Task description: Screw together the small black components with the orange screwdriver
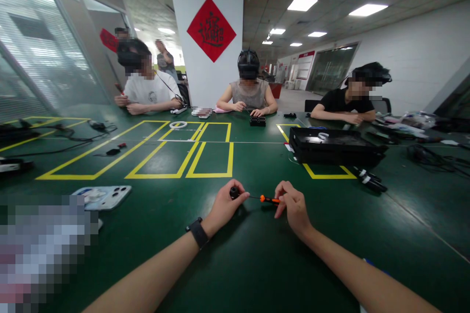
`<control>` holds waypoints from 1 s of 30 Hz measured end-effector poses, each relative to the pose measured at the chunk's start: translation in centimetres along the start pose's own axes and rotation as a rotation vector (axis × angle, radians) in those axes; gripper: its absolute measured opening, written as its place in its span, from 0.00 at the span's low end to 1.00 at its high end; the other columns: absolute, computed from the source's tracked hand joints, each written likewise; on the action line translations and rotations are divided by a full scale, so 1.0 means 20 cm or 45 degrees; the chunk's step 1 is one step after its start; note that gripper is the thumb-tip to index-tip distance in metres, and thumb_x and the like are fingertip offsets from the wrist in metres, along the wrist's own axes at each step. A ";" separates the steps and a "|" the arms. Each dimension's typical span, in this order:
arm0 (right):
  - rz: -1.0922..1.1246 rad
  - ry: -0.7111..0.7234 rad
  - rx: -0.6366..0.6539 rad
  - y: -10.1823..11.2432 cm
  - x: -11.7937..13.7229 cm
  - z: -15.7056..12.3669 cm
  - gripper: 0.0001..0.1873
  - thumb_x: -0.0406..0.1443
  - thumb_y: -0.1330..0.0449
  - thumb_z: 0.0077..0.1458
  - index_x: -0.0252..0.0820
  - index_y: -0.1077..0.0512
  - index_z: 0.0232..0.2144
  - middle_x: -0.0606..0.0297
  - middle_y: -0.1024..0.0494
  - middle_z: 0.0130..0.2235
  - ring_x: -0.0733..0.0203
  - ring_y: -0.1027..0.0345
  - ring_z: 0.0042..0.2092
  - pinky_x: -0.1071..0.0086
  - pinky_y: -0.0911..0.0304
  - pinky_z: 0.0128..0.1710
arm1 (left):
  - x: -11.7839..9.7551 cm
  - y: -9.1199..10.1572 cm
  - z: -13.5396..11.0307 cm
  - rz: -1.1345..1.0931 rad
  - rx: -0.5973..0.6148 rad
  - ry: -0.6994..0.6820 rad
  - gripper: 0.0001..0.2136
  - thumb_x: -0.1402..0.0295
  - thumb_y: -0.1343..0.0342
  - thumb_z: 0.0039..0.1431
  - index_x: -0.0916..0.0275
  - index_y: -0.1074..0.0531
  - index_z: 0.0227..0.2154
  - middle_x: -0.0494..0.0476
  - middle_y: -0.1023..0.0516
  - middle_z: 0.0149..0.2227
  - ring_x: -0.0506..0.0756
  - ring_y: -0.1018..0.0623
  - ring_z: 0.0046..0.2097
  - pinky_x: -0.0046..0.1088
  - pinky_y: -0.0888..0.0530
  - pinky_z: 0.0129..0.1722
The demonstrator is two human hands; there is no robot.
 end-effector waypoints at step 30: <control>-0.243 -0.030 0.447 -0.12 -0.07 0.01 0.12 0.36 0.52 0.58 0.43 0.30 0.39 0.61 0.32 0.45 0.60 0.39 0.48 0.63 0.45 0.50 | -0.01 0.01 0.00 -0.031 -0.022 -0.008 0.10 0.65 0.41 0.46 0.63 0.36 0.27 0.47 0.31 0.26 0.48 0.31 0.28 0.23 0.34 0.29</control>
Point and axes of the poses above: each hand's wrist, its own z-axis towards the middle knuckle, its own y-axis out of the back of the hand, x = y × z, the point moved 9 cm from there along z, towards the middle knuckle
